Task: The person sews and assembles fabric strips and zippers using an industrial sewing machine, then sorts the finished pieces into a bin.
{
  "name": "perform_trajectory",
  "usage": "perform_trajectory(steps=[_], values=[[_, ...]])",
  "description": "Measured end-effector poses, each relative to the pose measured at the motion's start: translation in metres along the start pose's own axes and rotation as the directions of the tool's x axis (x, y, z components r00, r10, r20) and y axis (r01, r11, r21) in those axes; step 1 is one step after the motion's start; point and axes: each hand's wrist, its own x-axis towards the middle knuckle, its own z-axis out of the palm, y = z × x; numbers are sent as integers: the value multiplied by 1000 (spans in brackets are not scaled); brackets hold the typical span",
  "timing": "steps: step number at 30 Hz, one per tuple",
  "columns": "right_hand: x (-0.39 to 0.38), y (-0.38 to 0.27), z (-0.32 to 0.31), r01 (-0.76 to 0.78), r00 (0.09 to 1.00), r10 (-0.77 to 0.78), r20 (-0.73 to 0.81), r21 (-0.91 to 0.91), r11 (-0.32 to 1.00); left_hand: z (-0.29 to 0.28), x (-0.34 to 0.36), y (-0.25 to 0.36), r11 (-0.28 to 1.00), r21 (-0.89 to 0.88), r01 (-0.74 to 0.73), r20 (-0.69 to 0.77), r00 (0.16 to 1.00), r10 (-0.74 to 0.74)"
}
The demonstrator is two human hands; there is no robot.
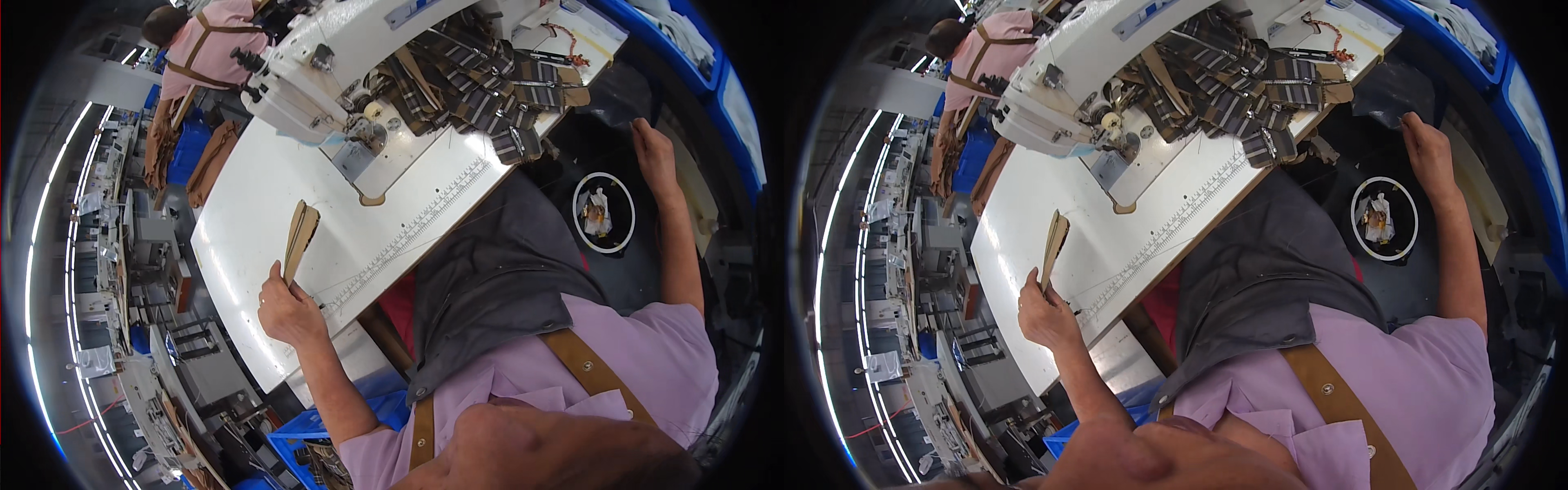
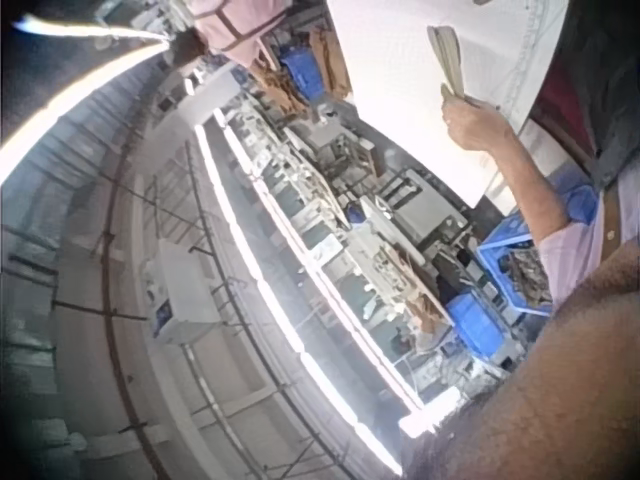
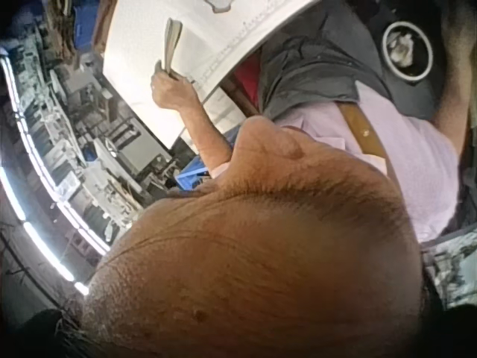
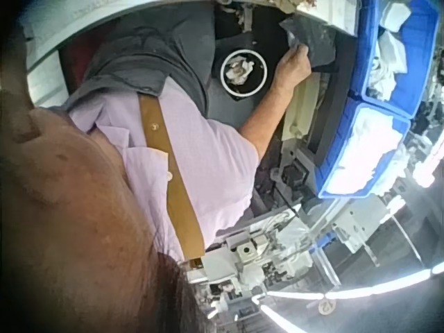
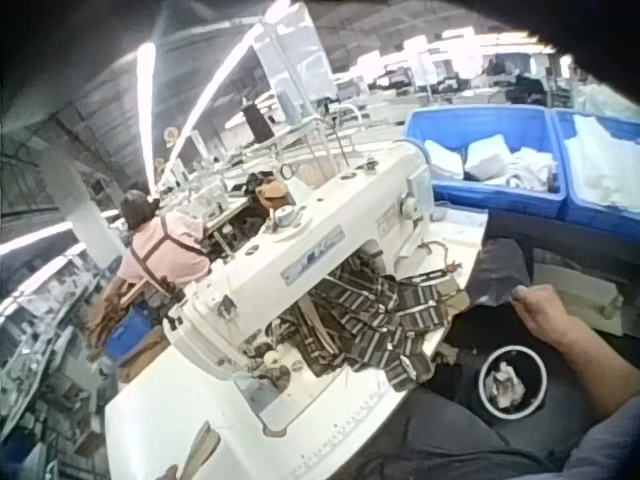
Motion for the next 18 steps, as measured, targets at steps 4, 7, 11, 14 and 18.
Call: perform_trajectory(steps=[4,7,11,14,18], values=[[1,2,2,53,999,-53,6,-15,998,4,-2,-4,978,183,-101,-43,993,111],[4,-3,4,76,996,-76,-38,0,997,5,-9,-4,952,43,-304,47,952,302],[3,3,10,107,991,-107,-85,-8,994,-14,-11,2,942,53,-331,87,941,326],[3,9,13,104,991,-107,-79,-36,994,-23,-9,5,898,11,-439,136,891,434],[6,11,12,98,991,-104,-87,-68,993,-28,-11,-7,956,-146,-255,284,915,287]])
